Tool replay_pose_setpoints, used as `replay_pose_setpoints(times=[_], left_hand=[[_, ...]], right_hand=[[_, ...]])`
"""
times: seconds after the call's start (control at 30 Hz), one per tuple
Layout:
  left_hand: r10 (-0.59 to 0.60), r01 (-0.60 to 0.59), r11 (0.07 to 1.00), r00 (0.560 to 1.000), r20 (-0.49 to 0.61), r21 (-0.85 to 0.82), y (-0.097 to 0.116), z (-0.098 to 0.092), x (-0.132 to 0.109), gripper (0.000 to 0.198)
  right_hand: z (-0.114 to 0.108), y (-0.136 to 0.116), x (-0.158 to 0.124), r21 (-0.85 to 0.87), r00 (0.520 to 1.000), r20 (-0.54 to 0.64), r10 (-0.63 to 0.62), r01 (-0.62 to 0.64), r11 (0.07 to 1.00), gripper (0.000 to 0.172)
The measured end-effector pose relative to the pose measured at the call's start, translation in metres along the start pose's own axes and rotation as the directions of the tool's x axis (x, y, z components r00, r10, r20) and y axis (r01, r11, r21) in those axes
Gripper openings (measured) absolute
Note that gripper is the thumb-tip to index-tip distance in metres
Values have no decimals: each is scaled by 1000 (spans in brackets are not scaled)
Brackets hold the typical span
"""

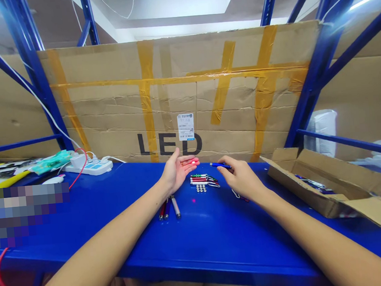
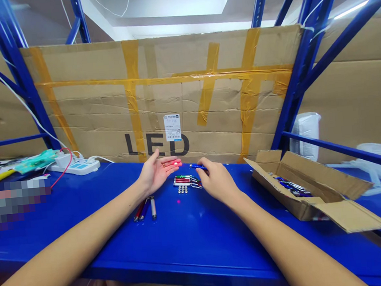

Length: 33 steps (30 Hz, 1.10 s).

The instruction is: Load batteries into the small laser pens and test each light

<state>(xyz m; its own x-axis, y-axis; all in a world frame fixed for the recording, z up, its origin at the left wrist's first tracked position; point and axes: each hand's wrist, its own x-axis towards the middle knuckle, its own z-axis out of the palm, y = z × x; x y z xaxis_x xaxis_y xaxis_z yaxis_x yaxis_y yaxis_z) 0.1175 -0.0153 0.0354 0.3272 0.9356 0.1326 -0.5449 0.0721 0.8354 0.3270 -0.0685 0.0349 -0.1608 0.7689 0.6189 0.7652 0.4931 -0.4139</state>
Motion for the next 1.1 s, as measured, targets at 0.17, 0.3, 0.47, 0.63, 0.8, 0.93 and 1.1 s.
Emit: replay_pose_setpoints(times=[0.17,0.3,0.47,0.63,0.8,0.93,1.1], left_hand=[[-2,2,1000,1000,-5,3,0,0,0,61],[-4,4,1000,1000,-2,-9,0,1,0,61],[-2,2,1000,1000,-8,14,0,2,-1,62],[-4,4,1000,1000,5,21,0,1,0,60],[0,0,1000,1000,9,21,-1,-1,1,59],[9,-9,1000,1000,15,20,-1,-2,1,59],[3,-3,999,1000,18,33,-1,-1,0,60]], right_hand=[[-1,-1,0,20,1000,-12,8,-7,1000,18],[0,-1,-1,-17,1000,23,-2,2,1000,16],[0,-1,-1,15,1000,15,1,-1,1000,13],[-2,-3,-1,39,999,-20,-33,34,999,13],[-1,-3,0,-17,998,42,-37,38,999,13],[0,-2,0,-53,992,114,-49,55,997,14],[-1,-2,0,-3,1000,-15,-27,27,1000,16]])
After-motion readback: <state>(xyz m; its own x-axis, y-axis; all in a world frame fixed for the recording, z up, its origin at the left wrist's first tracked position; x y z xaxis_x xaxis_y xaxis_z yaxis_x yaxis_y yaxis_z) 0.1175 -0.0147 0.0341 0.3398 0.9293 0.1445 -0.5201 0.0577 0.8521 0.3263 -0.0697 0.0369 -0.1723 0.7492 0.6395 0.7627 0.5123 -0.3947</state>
